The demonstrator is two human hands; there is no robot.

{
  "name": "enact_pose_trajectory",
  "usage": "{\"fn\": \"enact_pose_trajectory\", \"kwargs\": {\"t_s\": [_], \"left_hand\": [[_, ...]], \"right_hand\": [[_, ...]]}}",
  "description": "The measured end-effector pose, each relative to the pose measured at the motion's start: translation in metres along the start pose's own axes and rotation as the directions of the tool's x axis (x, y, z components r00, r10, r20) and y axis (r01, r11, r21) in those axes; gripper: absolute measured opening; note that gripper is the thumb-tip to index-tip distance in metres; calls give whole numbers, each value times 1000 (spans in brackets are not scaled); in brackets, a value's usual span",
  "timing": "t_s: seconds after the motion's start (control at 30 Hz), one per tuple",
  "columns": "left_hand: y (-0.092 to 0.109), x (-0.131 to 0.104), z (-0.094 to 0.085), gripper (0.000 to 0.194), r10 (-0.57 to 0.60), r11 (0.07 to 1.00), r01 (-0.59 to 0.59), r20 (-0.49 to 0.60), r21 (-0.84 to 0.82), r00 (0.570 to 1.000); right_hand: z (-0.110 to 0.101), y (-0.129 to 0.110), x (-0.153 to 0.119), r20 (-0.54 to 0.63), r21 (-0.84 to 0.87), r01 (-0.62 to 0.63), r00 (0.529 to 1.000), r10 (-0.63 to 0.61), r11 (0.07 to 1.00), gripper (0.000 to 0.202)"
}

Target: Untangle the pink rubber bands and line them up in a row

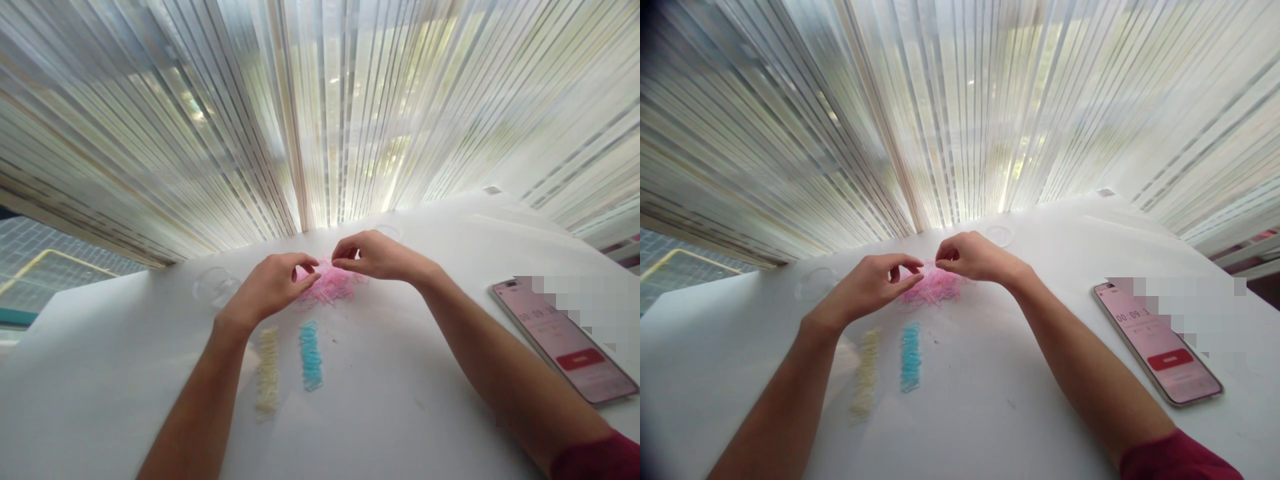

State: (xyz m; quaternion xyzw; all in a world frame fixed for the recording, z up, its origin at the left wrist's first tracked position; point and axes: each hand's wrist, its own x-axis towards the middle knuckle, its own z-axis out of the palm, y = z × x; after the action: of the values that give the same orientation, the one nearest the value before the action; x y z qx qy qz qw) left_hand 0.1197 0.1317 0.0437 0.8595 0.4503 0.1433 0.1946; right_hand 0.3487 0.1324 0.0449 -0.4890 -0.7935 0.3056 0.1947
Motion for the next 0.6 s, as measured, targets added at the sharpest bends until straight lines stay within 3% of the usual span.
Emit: {"fn": "enact_pose_trajectory", "kwargs": {"t_s": [0.27,0.5,0.6], "left_hand": [[-3,-2,-6,23,34,999,-35,-61,-9,998],[-20,-10,-29,28,-73,995,75,-32,59,997],[-25,-14,-37,28,-120,990,124,-56,71,991]], "right_hand": [[4,-7,1,-28,80,81,997,-79,994,17],[15,13,1,-44,-164,-59,998,52,985,38],[24,16,2,-12,-214,-60,998,59,975,39]]}}
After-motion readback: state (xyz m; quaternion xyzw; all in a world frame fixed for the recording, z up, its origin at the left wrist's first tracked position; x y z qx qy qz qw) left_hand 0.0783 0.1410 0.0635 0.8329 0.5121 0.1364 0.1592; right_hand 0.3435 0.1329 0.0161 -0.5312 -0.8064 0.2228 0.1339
